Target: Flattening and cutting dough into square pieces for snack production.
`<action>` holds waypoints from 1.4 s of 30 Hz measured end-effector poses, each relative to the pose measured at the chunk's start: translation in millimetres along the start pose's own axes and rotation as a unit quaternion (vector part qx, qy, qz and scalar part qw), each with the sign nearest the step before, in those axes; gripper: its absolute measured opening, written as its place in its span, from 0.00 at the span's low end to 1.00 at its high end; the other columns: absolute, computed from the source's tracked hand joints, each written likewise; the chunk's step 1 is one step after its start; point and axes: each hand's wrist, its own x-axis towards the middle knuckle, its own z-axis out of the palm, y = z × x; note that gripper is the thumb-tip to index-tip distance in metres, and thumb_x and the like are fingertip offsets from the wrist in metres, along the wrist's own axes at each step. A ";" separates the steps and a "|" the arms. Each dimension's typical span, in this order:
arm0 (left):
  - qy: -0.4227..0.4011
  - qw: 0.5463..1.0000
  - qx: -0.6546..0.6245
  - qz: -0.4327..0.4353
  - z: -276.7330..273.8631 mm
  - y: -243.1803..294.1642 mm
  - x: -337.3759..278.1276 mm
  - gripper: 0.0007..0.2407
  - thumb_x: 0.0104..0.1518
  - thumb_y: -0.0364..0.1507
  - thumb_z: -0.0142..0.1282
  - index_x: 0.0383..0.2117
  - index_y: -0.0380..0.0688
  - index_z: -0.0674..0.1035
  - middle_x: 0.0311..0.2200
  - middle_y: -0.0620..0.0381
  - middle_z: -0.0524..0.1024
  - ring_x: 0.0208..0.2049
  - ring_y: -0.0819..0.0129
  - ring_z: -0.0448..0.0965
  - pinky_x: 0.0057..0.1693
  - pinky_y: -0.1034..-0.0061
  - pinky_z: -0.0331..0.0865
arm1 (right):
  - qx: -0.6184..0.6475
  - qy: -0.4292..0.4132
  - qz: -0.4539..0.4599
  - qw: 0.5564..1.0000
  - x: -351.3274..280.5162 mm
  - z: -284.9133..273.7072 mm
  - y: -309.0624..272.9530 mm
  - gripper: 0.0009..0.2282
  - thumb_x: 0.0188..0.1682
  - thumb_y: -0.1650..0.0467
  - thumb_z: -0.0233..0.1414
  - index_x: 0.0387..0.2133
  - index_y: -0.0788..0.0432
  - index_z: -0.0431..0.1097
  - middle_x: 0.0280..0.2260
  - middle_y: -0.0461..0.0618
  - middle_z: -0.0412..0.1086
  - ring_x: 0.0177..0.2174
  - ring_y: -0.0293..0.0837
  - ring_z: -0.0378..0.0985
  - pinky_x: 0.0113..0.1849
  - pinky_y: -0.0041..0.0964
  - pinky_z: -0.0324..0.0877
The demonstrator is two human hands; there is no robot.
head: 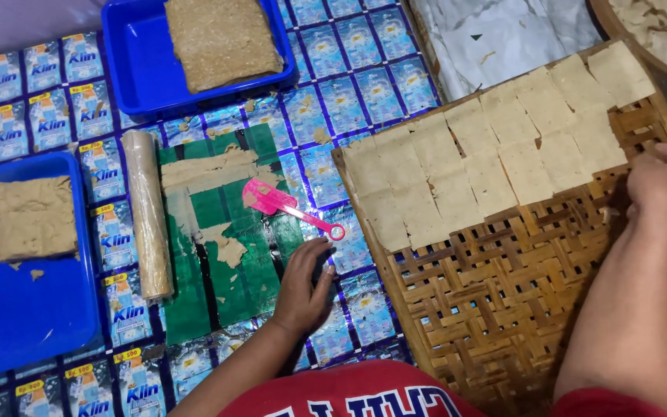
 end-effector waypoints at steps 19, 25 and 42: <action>0.251 0.927 0.279 0.026 -151.8 -72.2 -44.8 0.10 0.60 0.27 0.54 0.46 0.49 0.80 0.50 0.50 0.74 0.56 0.48 0.73 0.62 0.52 0.63 | 0.071 -0.267 -0.528 0.803 -393.1 151.4 -216.1 0.17 0.47 0.63 0.60 0.49 0.51 0.74 0.43 0.53 0.69 0.44 0.59 0.76 0.44 0.54 0.72; 0.265 0.928 0.249 -0.077 -155.2 -120.4 -77.9 0.21 0.58 0.22 0.52 0.58 0.58 0.76 0.61 0.36 0.62 0.63 0.32 0.64 0.63 0.46 0.63 | -0.032 -0.239 -0.553 0.798 -396.0 163.4 -228.5 0.17 0.50 0.70 0.54 0.53 0.50 0.71 0.36 0.52 0.66 0.36 0.60 0.76 0.32 0.54 0.75; 0.234 0.945 0.170 -0.151 -166.4 -106.3 -75.8 0.21 0.64 0.23 0.46 0.64 0.57 0.70 0.64 0.32 0.55 0.66 0.34 0.59 0.64 0.50 0.64 | -0.078 -0.331 -0.631 0.697 -492.5 158.9 -277.7 0.17 0.52 0.69 0.38 0.53 0.40 0.62 0.37 0.47 0.71 0.33 0.59 0.80 0.31 0.56 0.77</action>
